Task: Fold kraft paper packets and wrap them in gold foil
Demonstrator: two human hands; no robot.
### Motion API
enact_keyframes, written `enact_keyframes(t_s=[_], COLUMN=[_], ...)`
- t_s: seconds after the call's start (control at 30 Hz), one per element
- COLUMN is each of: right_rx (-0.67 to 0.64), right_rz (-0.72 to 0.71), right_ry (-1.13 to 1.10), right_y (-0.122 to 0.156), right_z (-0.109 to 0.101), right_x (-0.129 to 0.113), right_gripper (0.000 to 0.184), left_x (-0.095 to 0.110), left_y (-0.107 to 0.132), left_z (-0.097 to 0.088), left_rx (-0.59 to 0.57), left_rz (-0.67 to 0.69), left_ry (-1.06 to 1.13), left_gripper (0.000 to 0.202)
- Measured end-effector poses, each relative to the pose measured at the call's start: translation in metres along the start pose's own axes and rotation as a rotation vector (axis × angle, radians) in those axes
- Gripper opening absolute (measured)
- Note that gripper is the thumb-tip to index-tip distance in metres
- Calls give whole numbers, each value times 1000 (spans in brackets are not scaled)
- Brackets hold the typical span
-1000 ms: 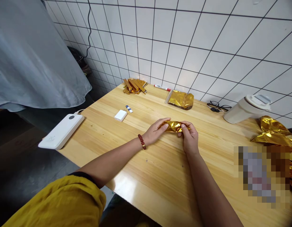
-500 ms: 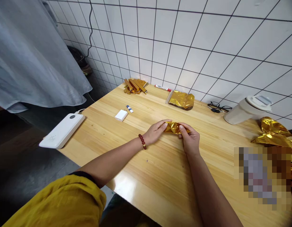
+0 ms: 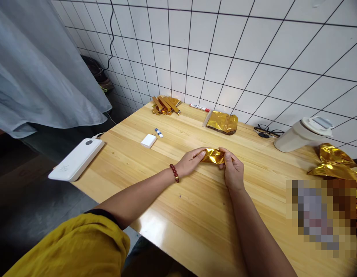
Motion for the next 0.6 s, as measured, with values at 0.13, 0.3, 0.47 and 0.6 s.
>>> enact_keyframes(t_s=[0.13,0.3,0.47,0.6], right_rx=[-25,-252,-276,-131], right_rz=[5,-1,-3,21], right_ry=[-36,-43,-30,-95], right_y=[-1,3,4,1], right_z=[1,5,6,5], right_x=[2,2,3,5], right_gripper=[43,46,48,46], left_x=[-1,-7,0,7], left_y=[-2,-5,-3,0], left_z=[-2,-5,-3,2], left_rx=[145,319,352,315], left_rz=[-2,-64,-130,-126], left_ry=[119,272,306,332], left_gripper=[54,51,51,52])
Point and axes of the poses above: each hand's wrist, its own y-axis away from the middle knuckle, its own z-axis out of the palm, x = y × z, the point moved 1 cm from there along -y, towards the middle knuckle, and after that the axes turned 3 degrees about -z, right-handed, at the moved point
